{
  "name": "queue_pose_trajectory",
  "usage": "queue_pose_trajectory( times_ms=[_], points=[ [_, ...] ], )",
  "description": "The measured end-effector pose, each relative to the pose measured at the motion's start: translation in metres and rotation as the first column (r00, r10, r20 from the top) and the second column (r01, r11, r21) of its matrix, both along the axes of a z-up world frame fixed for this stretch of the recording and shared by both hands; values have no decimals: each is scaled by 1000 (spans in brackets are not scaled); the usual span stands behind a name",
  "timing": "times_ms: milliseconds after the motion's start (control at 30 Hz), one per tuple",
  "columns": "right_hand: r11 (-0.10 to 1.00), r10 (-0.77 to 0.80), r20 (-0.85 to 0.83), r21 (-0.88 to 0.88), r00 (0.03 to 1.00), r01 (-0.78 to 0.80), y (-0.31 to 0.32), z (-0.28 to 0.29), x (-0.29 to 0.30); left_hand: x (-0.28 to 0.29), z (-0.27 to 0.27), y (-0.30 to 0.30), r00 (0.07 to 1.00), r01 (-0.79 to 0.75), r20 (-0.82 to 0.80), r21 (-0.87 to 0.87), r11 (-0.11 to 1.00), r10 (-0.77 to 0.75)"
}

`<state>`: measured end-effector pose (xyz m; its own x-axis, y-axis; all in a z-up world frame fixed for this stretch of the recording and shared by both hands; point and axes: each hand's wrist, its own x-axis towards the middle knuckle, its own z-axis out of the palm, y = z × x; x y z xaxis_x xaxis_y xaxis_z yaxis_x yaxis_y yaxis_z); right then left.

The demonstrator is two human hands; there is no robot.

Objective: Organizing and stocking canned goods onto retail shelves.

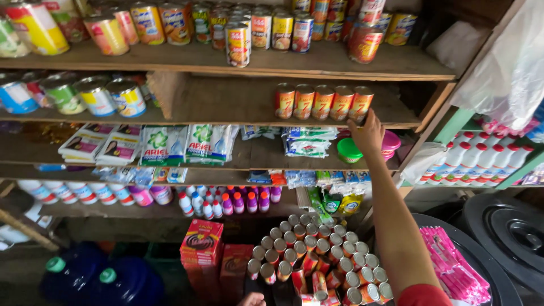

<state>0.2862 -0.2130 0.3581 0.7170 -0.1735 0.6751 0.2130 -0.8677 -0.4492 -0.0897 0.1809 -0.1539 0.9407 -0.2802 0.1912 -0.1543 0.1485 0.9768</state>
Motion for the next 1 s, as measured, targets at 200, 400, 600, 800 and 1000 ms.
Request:
queue_pose_trajectory(
  times_ms=[200,400,600,800,1000],
  points=[
    [998,54,42,9,998,-55,-2,-5,4,-13,30,4,886,-393,-76,399,829,457],
    [986,134,102,81,986,-142,-2,-9,8,-10,41,45,922,-268,-189,319,909,338],
    [969,23,175,240,984,-65,26,3,-4,6,56,110,944,-225,-134,409,884,302],
    [990,-18,294,141,956,-25,134,53,-56,20,151,183,948,-243,-73,459,855,309],
    [984,149,174,75,973,-164,218,52,-54,42,183,216,935,-302,-22,471,829,353]
  ],
)
